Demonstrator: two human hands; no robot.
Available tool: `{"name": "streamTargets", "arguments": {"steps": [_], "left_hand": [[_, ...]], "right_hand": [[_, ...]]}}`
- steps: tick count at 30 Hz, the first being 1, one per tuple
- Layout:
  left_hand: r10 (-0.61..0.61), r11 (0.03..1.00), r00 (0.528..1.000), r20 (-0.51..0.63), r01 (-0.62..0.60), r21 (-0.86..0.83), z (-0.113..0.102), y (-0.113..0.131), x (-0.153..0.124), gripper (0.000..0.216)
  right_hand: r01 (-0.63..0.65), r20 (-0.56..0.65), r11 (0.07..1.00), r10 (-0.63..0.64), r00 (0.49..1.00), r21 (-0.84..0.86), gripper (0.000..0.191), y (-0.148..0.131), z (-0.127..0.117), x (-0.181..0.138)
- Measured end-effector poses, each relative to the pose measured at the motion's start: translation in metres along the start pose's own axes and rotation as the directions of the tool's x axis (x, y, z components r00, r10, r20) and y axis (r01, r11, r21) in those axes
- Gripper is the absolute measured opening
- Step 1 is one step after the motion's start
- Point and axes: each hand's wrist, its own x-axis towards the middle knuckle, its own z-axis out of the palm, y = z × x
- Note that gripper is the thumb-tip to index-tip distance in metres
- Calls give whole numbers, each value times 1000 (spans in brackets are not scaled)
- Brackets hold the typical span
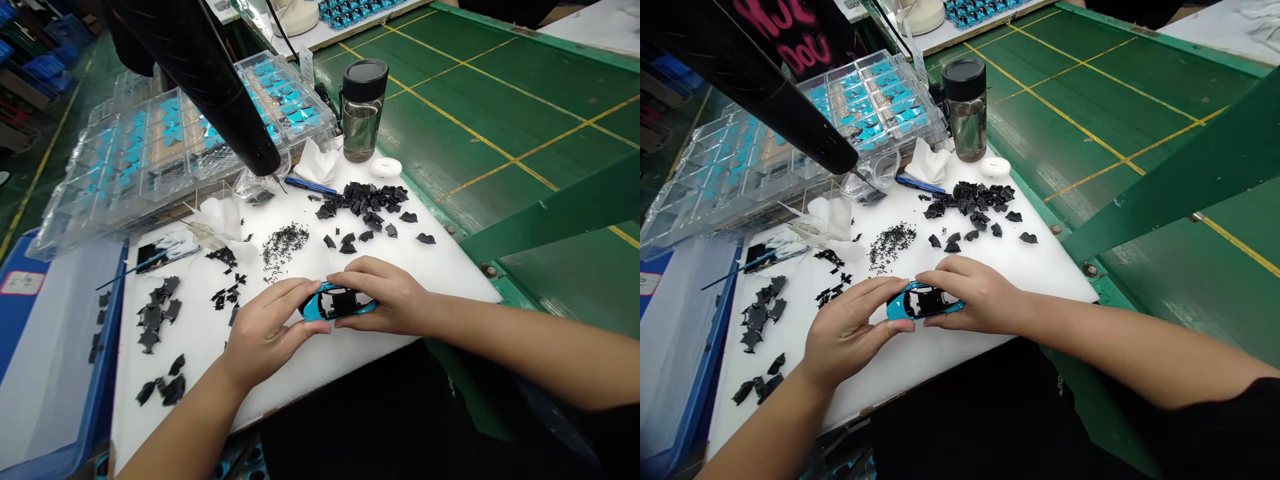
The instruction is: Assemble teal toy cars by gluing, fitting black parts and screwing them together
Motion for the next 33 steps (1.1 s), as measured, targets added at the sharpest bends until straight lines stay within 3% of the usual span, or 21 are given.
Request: {"name": "streamTargets", "arguments": {"steps": [25, 33], "left_hand": [[20, 1000, 1000, -23, -21, -19, 0, 1, 3, 49], [-27, 999, 999, -25, 27, -23, 1, 4, 2, 47]], "right_hand": [[-4, 10, 1000, 4, 1000, -8, 50, 0, -1, 0], [-17, 9, 1000, 17, 1000, 2, 52, 2, 0, -1]]}}
